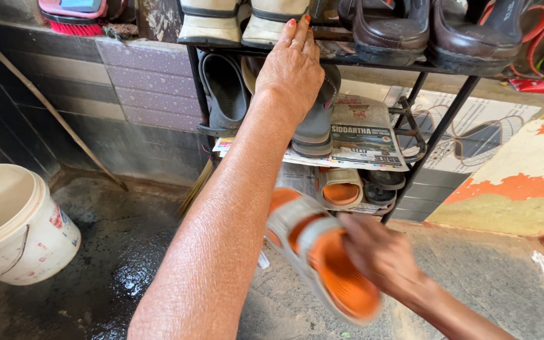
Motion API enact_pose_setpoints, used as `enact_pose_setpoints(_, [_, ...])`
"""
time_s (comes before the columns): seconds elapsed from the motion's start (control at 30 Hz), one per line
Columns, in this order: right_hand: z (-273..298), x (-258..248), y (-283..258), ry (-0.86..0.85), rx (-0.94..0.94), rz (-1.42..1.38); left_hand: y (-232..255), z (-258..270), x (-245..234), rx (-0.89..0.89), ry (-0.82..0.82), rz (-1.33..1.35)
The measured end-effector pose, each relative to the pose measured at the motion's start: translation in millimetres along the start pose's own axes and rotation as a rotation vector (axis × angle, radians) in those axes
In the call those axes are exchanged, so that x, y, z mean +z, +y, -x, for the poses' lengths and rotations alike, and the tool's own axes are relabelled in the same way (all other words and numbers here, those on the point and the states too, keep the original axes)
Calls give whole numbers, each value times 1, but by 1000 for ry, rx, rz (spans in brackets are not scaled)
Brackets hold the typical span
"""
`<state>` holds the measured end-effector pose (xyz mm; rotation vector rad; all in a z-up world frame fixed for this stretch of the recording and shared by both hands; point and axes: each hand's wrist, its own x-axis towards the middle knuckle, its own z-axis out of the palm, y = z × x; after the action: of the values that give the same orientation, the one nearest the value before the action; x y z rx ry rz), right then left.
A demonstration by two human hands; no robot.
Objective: The person removes various shoes from a multi-tiered shoe rack and rearranges them neatly on the shelves. They handle sandals, flip-flops, and clogs one at a time, placing them back in an organized manner.
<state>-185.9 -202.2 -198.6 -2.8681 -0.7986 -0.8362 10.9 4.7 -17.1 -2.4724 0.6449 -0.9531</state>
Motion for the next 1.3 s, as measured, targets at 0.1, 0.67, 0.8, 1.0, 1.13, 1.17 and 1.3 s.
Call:
enact_pose_setpoints(0.1, [22, -53, 2, 114, 168, 60, 1, 0, -1, -6, -17, -10])
enact_pose_setpoints(0.67, [-99, -76, 133, 344, 215, 659, -1, 4, -19, 14, -131, -7])
enact_pose_setpoints(0.8, [-134, -49, 162, 194, 244, 851, 0, 2, -14, 6, -106, 0])
enact_pose_setpoints(1.0, [-161, -25, 192, 74, 346, 838, 1, 0, -5, 1, -70, 5])
enact_pose_setpoints(1.13, [-175, -20, 203, -23, 464, 710, 2, -1, -2, -5, -30, -12])
enact_pose_setpoints(1.17, [-177, -19, 204, -59, 478, 717, 2, -1, -2, -1, -36, -13])
enact_pose_setpoints(1.3, [-186, -20, 203, -251, 569, 727, 4, 1, -1, -10, -46, -37])
